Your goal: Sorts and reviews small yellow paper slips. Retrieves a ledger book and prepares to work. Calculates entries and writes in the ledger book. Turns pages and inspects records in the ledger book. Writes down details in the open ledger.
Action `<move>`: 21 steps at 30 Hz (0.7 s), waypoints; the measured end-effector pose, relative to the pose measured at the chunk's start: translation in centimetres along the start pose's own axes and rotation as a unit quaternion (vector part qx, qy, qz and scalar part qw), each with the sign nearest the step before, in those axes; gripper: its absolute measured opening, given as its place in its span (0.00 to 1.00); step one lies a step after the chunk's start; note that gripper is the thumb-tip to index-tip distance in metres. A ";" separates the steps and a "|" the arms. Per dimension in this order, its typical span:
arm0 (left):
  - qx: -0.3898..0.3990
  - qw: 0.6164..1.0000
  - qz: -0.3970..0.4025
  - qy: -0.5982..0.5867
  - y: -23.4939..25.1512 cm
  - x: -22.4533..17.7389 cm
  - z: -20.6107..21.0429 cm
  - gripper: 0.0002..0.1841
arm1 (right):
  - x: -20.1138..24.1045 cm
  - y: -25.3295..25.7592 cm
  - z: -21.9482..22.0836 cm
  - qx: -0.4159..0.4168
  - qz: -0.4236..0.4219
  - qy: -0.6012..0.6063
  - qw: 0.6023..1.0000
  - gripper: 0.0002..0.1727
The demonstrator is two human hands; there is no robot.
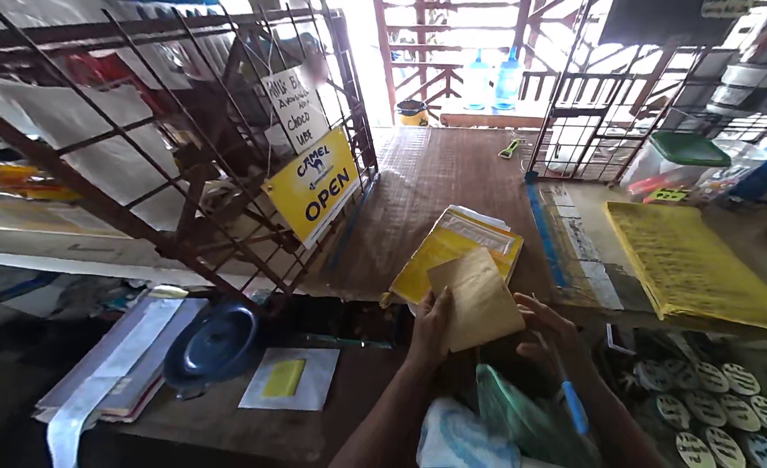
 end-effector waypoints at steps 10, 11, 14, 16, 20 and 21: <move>0.241 0.965 -0.100 0.032 -1.8 2.9 3.8 0.12 | 5.2 -0.5 -1.9 -0.086 -0.320 -0.269 0.904 0.08; 0.257 0.963 -0.057 0.057 -1.9 2.6 4.0 0.16 | 5.5 -0.3 -2.4 -0.095 -0.313 -0.265 0.907 0.06; 0.297 0.941 0.093 0.135 -1.7 2.1 3.9 0.37 | 5.7 0.3 -4.3 -0.132 -0.220 -0.219 0.941 0.12; 0.314 0.939 0.117 0.070 -2.0 2.2 3.8 0.31 | 5.4 0.7 -5.1 -0.160 -0.128 -0.174 0.963 0.12; 0.374 0.927 -0.004 -0.040 -3.5 4.4 4.0 0.29 | 3.6 1.0 -5.4 -0.209 -0.005 -0.123 0.970 0.09; 0.371 0.927 -0.011 -0.056 -3.6 5.0 4.0 0.25 | 3.0 0.9 -5.5 -0.212 0.005 -0.114 0.971 0.10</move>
Point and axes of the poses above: each hand's wrist, its own y-axis towards the middle knuckle, its own z-axis out of the palm, x = y × z, the point moved 7 cm from there along y, towards the middle knuckle, and after that the axes turned 11 degrees about -x, right-handed, at the moved point
